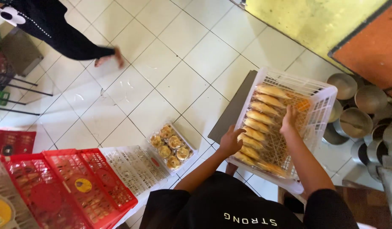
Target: The person places individual buns into plastic bags and then arranges the bagged buns into a plastic crate.
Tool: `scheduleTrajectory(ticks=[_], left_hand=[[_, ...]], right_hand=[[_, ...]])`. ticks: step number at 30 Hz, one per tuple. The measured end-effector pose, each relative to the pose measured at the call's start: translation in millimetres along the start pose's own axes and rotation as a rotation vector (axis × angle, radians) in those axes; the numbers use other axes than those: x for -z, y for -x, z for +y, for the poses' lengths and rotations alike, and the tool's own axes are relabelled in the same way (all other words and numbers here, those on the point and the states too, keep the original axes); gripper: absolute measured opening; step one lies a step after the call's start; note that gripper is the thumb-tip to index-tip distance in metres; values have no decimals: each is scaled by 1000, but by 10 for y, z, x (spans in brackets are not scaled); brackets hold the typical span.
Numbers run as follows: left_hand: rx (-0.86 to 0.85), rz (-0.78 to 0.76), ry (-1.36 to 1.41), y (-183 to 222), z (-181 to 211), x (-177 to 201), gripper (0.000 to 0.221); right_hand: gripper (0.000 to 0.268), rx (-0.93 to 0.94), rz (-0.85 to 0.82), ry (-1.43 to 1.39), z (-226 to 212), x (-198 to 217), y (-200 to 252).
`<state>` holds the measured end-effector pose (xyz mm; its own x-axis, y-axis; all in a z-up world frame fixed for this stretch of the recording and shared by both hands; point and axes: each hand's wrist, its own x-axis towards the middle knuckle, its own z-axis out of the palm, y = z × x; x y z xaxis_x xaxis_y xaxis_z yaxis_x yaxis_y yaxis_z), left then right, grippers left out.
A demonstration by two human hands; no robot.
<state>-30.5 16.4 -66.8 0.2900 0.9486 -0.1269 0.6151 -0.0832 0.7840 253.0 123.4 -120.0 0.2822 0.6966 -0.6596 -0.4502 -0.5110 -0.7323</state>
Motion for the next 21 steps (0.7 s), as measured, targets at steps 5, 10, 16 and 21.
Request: scheduleTrajectory(ticks=[5, 10, 16, 21], left_hand=[[-5, 3, -13, -37, -97, -94, 44], [-24, 25, -4, -27, -118, -117, 44], [-58, 61, 23, -18, -125, -135, 43], [-42, 50, -35, -86, -294, -297, 47]], right_hand=[[84, -333, -70, 35, 361, 5, -111], [76, -179, -249, 36, 412, 78, -137], [75, -303, -201, -88, 420, 114, 164], [85, -526, -140, -114, 1111, 308, -105]])
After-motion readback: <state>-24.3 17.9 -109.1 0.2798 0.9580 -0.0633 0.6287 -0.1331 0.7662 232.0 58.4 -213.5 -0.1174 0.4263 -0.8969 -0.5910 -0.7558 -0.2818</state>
